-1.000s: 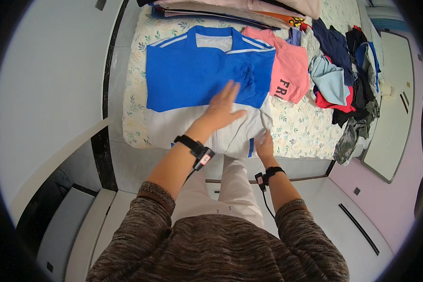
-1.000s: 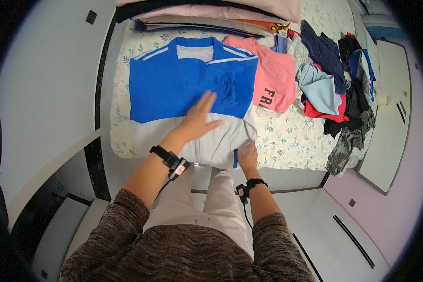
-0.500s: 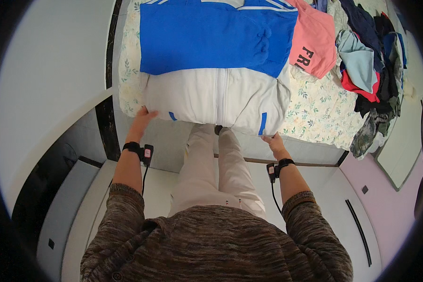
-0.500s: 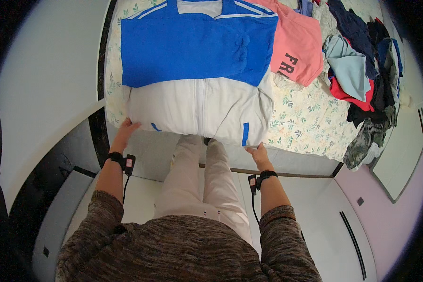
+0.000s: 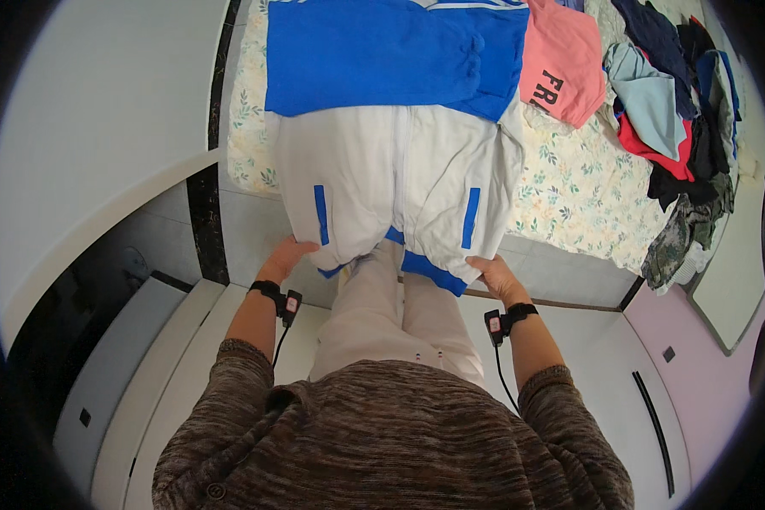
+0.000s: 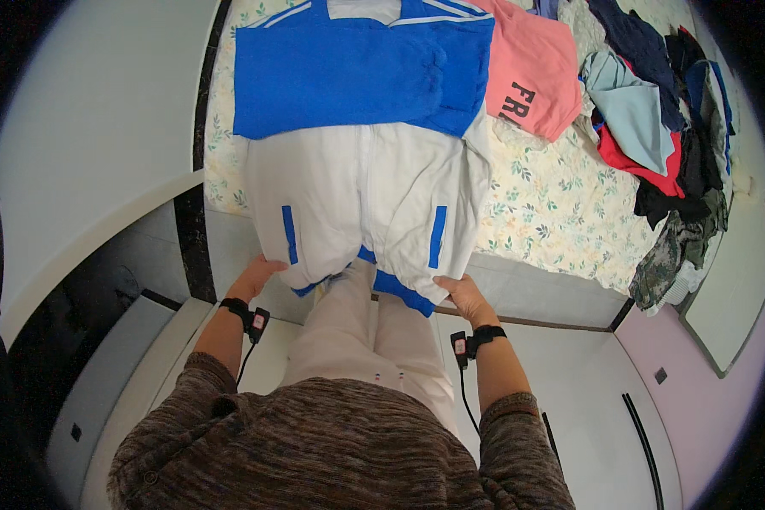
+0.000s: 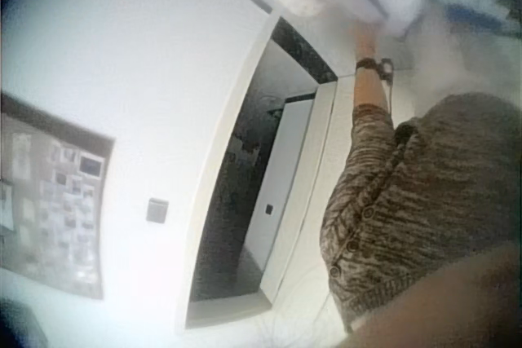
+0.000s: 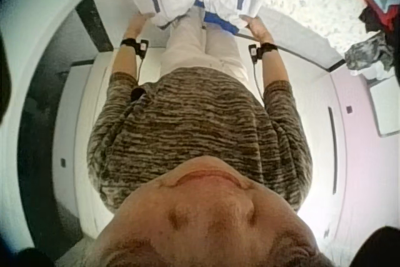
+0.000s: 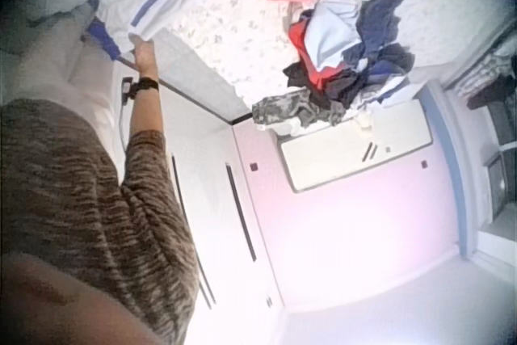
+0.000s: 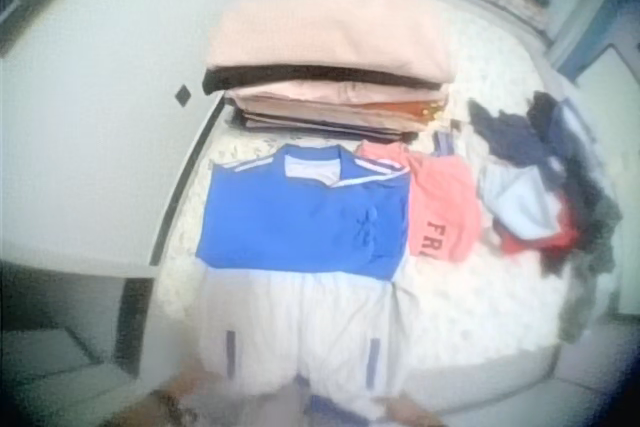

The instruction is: The person folds several garments on a bed, including a pink hoodie, a blue and white jacket, and a red shirt. They smooth each item, fold sleeves and sides, and stack the folded clothes. The person also opens a wardrobe, places folded clothes inside, and closes the wardrobe.

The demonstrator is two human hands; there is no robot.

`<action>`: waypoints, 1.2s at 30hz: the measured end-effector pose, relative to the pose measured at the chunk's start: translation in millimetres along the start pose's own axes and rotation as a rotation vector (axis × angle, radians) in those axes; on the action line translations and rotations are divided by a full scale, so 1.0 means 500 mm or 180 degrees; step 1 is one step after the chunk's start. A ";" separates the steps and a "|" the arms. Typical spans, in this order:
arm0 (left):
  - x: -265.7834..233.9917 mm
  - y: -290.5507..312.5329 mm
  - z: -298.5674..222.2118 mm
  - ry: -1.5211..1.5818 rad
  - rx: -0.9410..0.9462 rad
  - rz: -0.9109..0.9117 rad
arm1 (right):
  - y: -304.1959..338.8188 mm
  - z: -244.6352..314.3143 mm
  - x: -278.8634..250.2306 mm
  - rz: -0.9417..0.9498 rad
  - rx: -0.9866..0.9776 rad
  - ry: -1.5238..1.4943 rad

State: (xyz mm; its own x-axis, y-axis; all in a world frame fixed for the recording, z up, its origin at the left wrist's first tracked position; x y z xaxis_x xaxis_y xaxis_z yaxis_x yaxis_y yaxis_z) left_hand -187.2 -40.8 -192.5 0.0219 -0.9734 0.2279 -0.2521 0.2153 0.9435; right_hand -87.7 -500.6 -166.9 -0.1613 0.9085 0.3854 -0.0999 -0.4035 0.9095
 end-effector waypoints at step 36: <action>-0.222 -0.047 -0.762 -0.0012 0.1088 -0.0005 | -0.083 0.648 0.027 -0.0651 -0.1079 0.0782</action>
State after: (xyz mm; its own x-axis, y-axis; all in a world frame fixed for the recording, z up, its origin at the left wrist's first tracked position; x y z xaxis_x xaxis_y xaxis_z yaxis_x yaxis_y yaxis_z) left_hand 185.1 91.9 -148.2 0.0189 -0.9742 0.2251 -0.5619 0.1759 0.8083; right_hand 232.5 -436.7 -149.1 -0.3286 0.9371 0.1180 -0.4626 -0.2686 0.8449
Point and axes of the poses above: each hand's wrist, its own y-axis away from the middle knuckle, its own x-axis out of the palm, z = x × y, the point moved 6 cm from there along -y, towards the middle knuckle, and after that the axes turned 15 degrees about z, right-handed, at the moved point
